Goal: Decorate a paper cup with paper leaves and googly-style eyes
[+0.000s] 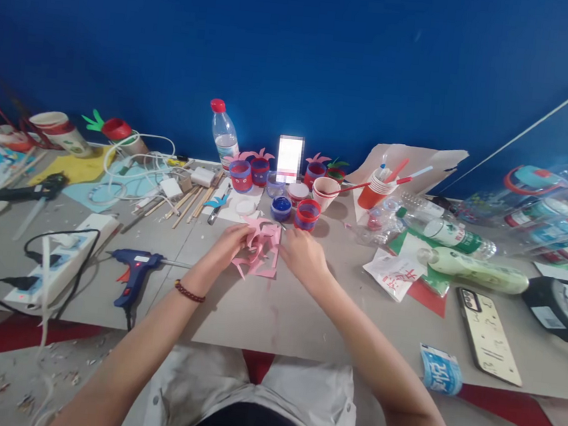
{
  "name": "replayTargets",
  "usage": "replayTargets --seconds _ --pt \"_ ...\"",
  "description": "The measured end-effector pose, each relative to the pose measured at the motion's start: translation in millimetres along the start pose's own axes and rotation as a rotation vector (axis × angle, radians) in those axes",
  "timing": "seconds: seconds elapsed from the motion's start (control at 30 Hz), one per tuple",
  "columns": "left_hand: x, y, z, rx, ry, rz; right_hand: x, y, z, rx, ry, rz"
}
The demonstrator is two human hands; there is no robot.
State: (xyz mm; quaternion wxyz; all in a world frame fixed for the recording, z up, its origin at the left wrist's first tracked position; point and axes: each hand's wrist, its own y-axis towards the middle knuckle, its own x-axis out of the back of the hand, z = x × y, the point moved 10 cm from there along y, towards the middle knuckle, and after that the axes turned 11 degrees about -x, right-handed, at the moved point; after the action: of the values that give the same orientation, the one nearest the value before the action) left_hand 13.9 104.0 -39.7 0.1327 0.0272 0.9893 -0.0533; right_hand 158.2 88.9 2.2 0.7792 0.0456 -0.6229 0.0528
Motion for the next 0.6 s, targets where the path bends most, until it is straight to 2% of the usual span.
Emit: replayTargets --seconds 0.1,0.23,0.3,0.47,0.6 --pt "0.8 -0.8 0.5 0.004 0.036 -0.002 -9.5 -3.0 34.6 0.194 0.073 -0.048" --pt "8.1 -0.9 7.4 0.063 0.115 -0.049 -25.2 -6.2 60.6 0.281 0.105 -0.01" --pt "15.8 0.7 6.2 0.042 0.147 -0.108 -28.6 -11.3 68.2 0.312 0.114 0.002" --pt "22.0 2.1 -20.3 -0.182 0.17 -0.151 -20.8 -39.8 70.7 0.333 0.191 0.044" --pt "16.6 -1.1 -31.6 -0.223 0.19 -0.112 1.4 -75.1 54.0 0.243 0.307 0.2"
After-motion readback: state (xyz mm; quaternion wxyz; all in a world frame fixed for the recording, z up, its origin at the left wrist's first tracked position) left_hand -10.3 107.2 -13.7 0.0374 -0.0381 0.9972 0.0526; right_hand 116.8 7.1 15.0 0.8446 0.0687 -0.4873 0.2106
